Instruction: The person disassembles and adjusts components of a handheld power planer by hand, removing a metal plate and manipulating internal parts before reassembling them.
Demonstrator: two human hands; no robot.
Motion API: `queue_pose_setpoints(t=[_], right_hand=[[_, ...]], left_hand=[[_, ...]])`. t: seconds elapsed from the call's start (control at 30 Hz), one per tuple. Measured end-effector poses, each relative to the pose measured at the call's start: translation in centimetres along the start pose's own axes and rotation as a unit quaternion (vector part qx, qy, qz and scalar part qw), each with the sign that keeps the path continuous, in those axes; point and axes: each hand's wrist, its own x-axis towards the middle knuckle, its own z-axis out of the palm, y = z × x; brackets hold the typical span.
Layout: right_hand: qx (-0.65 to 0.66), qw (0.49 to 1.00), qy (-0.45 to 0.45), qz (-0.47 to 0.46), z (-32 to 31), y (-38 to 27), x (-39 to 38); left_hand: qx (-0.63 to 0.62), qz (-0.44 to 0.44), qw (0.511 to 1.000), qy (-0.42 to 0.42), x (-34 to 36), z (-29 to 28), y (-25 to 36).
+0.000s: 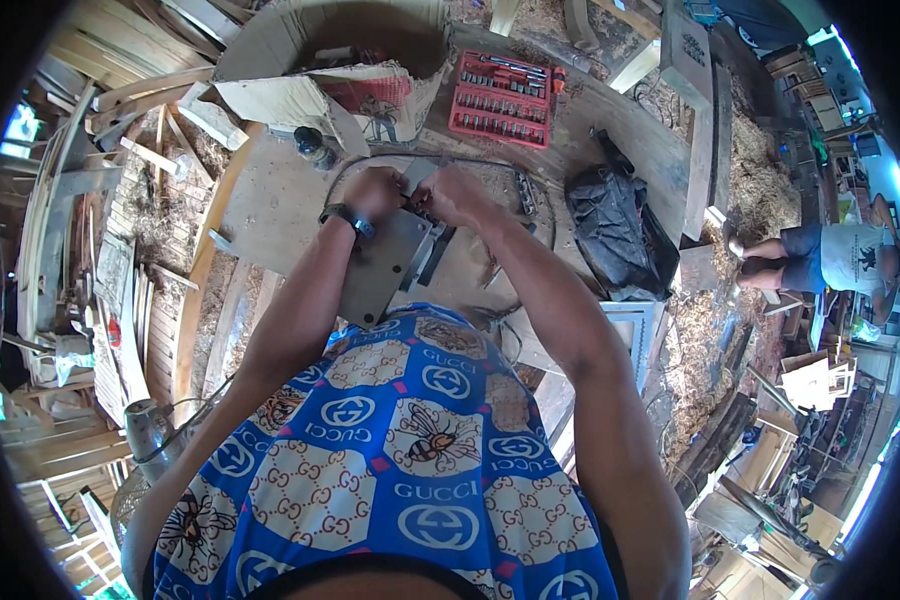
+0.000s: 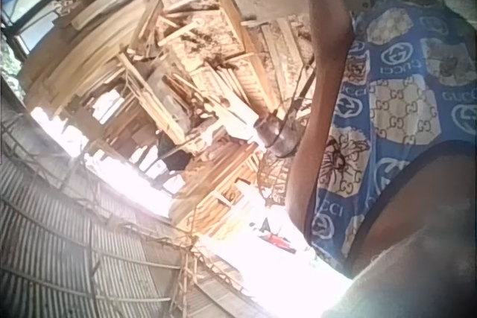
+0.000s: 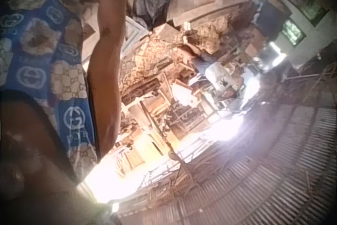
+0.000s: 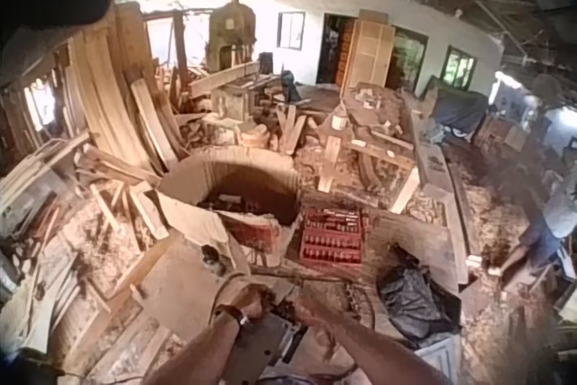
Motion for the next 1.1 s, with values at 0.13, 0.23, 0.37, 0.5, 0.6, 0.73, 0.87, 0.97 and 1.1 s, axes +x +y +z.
queue_pose_setpoints(t=[0.13,0.23,0.37,0.5,0.6,0.73,0.87,0.97,1.1], right_hand=[[-0.014,1.000,-0.019,0.015,-0.9,-0.6,0.1],[-0.033,0.998,-0.049,0.019,-1.1,-0.6,0.6],[-0.084,0.992,-0.095,0.015,-1.6,-0.4,1.3],[-0.102,0.987,-0.120,0.028,-1.7,-1.6,1.8],[-0.082,0.989,-0.123,0.026,-1.4,-0.9,2.0],[-0.045,0.990,-0.129,-0.021,-1.6,-0.9,2.0],[-0.088,0.989,-0.109,-0.046,-0.5,0.5,2.4],[-0.136,0.987,-0.058,-0.061,-0.2,0.3,2.2],[-0.212,0.973,-0.092,-0.016,0.0,-1.2,2.0]], left_hand=[[0.064,0.004,0.998,-0.009,-0.2,-0.3,0.9],[0.078,0.000,0.997,-0.004,-0.4,-0.5,1.5],[0.059,0.011,0.998,-0.009,-0.4,-0.6,1.5],[0.034,-0.017,0.999,-0.018,-0.5,-0.7,1.1],[0.046,0.003,0.999,-0.008,-0.2,-0.4,1.1],[0.047,-0.018,0.998,-0.022,-0.2,-0.4,1.2],[0.077,-0.009,0.997,-0.011,0.1,-0.2,1.3],[0.082,-0.026,0.996,-0.005,-0.3,-0.4,2.3],[0.053,-0.006,0.999,0.000,-1.0,-0.6,1.8]])
